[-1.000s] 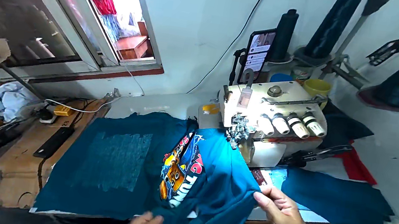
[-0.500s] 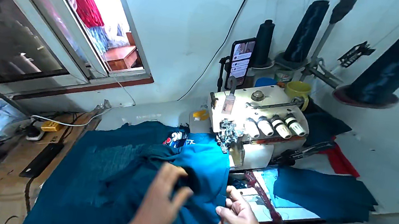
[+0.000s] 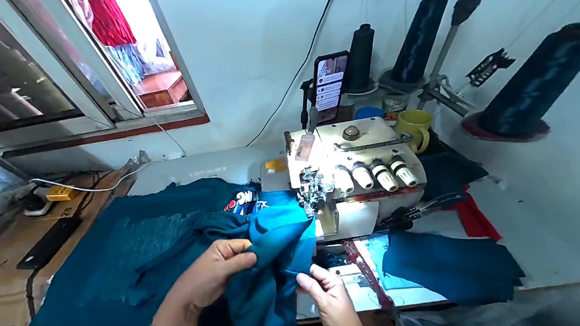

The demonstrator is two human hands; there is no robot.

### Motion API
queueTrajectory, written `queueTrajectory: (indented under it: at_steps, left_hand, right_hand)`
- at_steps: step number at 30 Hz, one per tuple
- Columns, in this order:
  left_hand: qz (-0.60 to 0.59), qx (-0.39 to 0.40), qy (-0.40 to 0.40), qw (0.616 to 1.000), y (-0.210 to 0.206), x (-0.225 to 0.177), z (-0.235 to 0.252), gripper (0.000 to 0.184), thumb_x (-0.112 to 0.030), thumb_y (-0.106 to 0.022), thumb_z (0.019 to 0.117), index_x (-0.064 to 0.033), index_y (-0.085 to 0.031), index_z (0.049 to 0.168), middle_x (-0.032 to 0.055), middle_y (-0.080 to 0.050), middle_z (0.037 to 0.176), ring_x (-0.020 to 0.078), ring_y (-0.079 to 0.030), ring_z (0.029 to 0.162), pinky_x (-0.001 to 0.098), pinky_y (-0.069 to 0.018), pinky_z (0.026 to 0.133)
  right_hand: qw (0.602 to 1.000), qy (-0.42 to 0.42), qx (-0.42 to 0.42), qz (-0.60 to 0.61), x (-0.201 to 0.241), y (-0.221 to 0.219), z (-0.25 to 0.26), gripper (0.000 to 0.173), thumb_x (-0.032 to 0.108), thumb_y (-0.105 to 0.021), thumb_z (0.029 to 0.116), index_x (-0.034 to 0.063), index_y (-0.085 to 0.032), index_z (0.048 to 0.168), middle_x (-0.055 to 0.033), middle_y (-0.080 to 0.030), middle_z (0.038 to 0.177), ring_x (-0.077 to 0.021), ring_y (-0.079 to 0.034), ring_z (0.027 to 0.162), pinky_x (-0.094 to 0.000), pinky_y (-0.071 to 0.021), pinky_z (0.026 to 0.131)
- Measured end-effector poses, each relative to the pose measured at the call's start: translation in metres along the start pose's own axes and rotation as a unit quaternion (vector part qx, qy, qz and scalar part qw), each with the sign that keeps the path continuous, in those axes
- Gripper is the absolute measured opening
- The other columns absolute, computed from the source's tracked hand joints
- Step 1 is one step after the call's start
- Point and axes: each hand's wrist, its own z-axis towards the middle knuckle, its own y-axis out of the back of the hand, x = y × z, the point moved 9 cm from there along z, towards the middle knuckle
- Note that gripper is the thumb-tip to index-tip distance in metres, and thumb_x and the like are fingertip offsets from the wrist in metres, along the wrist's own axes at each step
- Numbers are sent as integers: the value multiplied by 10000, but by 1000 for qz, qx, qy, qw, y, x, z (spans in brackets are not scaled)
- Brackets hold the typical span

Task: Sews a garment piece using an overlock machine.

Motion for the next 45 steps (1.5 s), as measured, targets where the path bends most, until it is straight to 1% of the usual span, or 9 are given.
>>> queueTrajectory:
  at_steps: [5, 7, 11, 13, 16, 20, 34, 41, 45]
  left_hand:
    - [221, -117, -75, 965, 1, -25, 2, 283, -195, -510, 1053, -101, -674, 842, -13, -611, 726, 75, -580, 674, 255, -499, 639]
    - [308, -83, -183, 930, -35, -48, -20, 262, -251, -547, 1038, -112, -748, 942, -73, -679, 778, -25, -607, 692, 172, -519, 652]
    - [396, 1, -301, 868, -80, -48, -42, 301, -258, -535, 1062, -51, -753, 1076, 7, -747, 889, -14, -661, 757, 151, -554, 730]
    - [403, 18, -302, 864, -82, -37, -42, 290, -240, -535, 1062, -48, -752, 1079, 19, -752, 891, 3, -673, 760, 157, -557, 728]
    - [456, 27, -315, 832, -92, -27, -46, 272, -209, -544, 1041, -49, -763, 1065, 37, -763, 870, 54, -704, 740, 187, -569, 708]
    - [481, 13, -325, 814, -101, -23, -48, 262, -192, -551, 1027, -44, -766, 1056, 39, -760, 836, 66, -695, 695, 195, -559, 660]
    - [592, -137, -293, 738, -106, -48, 6, 240, -229, -580, 941, -127, -788, 880, -17, -717, 709, 102, -674, 594, 313, -539, 518]
    - [601, -167, -268, 734, -115, -48, 0, 226, -199, -576, 914, -118, -781, 865, -3, -694, 670, 113, -658, 559, 310, -508, 478]
    - [608, -192, -255, 727, -121, -52, 17, 165, -167, -637, 924, -84, -755, 845, 25, -667, 653, 166, -644, 549, 371, -494, 480]
  right_hand:
    - [998, -2, -24, 50, -4, -2, -18, 41, 52, -629, 954, 24, -655, 970, -22, -698, 820, -102, -688, 712, -280, -603, 672]
    - [998, 33, -40, 31, -1, 5, -25, 37, 87, -718, 902, 55, -701, 897, 22, -689, 821, -42, -654, 755, -224, -564, 715]
    - [996, 24, -57, 68, -1, 14, -27, 156, 49, -748, 862, 87, -598, 841, 26, -618, 785, -43, -597, 708, -213, -514, 655]
    - [993, 0, -58, 107, -3, 13, -28, 196, -4, -724, 856, 87, -553, 884, 14, -627, 782, -60, -616, 702, -232, -522, 643]
    - [993, -6, -53, 102, 1, 14, -34, 169, -30, -687, 888, 4, -636, 1045, -48, -723, 920, -106, -705, 848, -281, -593, 777]
    - [996, 23, -85, 32, 11, 24, -42, 34, 39, -703, 897, 29, -723, 923, 2, -713, 821, -46, -662, 720, -211, -557, 647]
    - [986, 25, -160, -44, 39, 31, 8, 68, 46, -703, 917, 15, -734, 970, -27, -697, 796, -45, -634, 680, -187, -530, 647]
    - [986, 32, -136, -91, 33, 24, -13, 113, 62, -644, 938, 17, -745, 962, -4, -717, 845, 7, -651, 774, -158, -538, 733]
    - [976, 45, -179, -113, 42, 28, 3, 116, 35, -613, 947, 17, -727, 965, -9, -679, 772, -9, -617, 692, -172, -520, 681]
